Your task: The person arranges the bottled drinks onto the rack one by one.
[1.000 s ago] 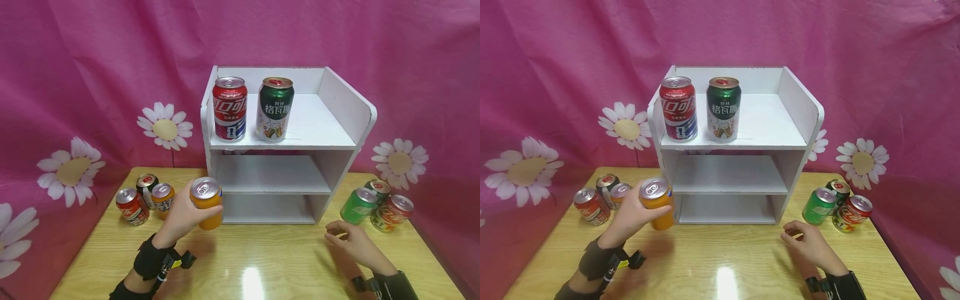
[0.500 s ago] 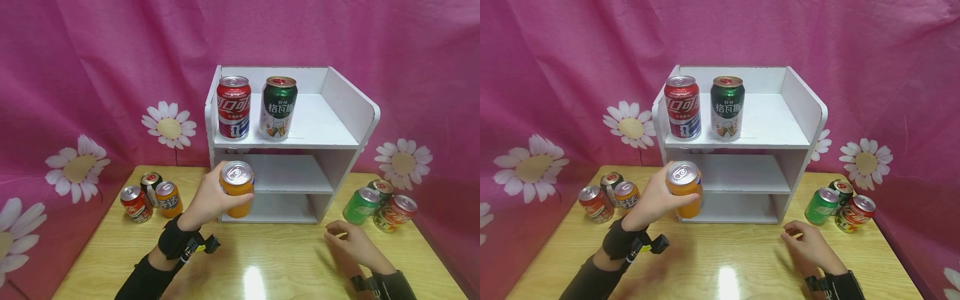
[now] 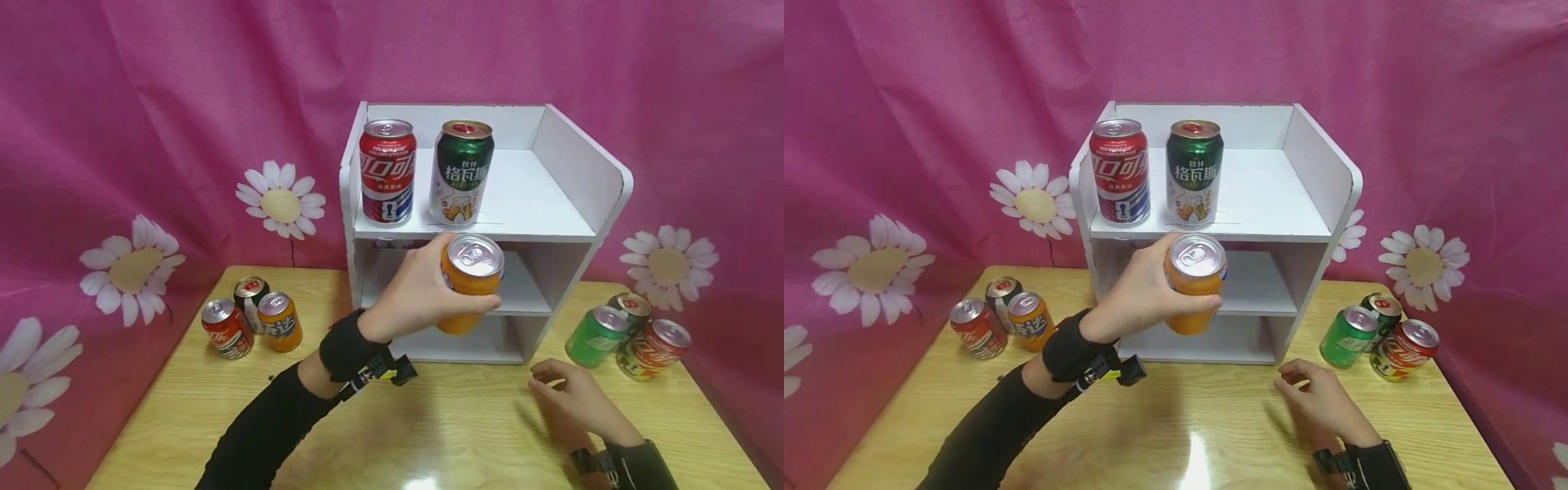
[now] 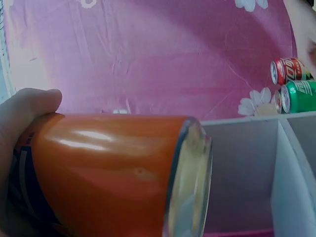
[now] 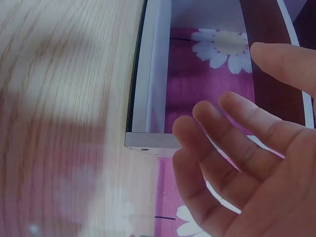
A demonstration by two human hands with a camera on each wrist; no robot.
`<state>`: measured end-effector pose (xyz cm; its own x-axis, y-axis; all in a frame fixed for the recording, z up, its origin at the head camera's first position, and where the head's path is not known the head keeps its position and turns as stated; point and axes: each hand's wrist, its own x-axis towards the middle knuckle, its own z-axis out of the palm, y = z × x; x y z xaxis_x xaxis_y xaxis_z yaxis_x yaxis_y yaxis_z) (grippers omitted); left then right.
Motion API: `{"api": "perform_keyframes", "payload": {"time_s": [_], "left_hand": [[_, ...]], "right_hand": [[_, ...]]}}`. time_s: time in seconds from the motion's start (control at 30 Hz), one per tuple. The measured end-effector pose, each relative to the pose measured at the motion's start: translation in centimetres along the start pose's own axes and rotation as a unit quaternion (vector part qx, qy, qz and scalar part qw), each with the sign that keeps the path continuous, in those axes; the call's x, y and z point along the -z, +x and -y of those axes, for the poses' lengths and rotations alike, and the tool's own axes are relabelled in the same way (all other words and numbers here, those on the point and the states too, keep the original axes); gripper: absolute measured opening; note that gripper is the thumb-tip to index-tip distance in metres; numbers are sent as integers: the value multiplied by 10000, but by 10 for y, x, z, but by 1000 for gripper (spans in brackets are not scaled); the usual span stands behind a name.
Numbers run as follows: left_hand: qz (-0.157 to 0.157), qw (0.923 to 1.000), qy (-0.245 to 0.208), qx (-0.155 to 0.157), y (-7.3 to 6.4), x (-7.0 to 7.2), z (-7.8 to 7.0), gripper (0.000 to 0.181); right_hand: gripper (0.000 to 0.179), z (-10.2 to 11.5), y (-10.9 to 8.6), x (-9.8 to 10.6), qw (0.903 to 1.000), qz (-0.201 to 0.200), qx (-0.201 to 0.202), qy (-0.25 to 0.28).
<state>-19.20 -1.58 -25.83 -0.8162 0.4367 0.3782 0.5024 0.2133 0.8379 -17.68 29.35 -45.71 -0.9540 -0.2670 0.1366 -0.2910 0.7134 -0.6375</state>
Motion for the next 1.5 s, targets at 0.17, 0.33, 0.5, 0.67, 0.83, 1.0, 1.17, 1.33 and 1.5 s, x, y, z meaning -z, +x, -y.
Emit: {"api": "perform_keyframes", "payload": {"time_s": [0.17, 0.33, 0.5, 0.67, 0.83, 1.0, 1.17, 1.33, 1.5], "left_hand": [[250, 9991, -154, -307, 18, -12, -17, 59], [365, 9991, 151, -150, 34, -21, -35, 59], [376, 9989, 270, -4, 48, -29, -51, 61], [419, 9990, 64, -136, 62, -31, -64, 61], [202, 9996, 191, 36, 78, -34, -73, 63], [-19, 9991, 341, 236, 87, -37, -74, 64], [-150, 9991, 269, 280, 94, -39, -71, 63], [-298, 9988, 227, 312, 102, -40, -68, 60], [-433, 9980, 285, 374, 110, -42, -65, 57]], "right_hand": [[21, -2, -2, 1, 10000, 19, 21, -42], [20, -3, -3, 2, 10000, 27, -18, -19], [19, -4, -3, 1, 10000, 20, -67, -14], [18, -3, -3, 0, 10000, -15, -67, -55], [18, 1, -3, 0, 10000, -47, -49, -36], [17, 0, -4, -2, 9999, -36, -99, -19], [18, -2, -4, -3, 9999, -10, -120, 110], [18, -5, -4, -5, 9999, 16, -124, 80], [18, -5, -4, -5, 9999, -13, -125, 68]]}}
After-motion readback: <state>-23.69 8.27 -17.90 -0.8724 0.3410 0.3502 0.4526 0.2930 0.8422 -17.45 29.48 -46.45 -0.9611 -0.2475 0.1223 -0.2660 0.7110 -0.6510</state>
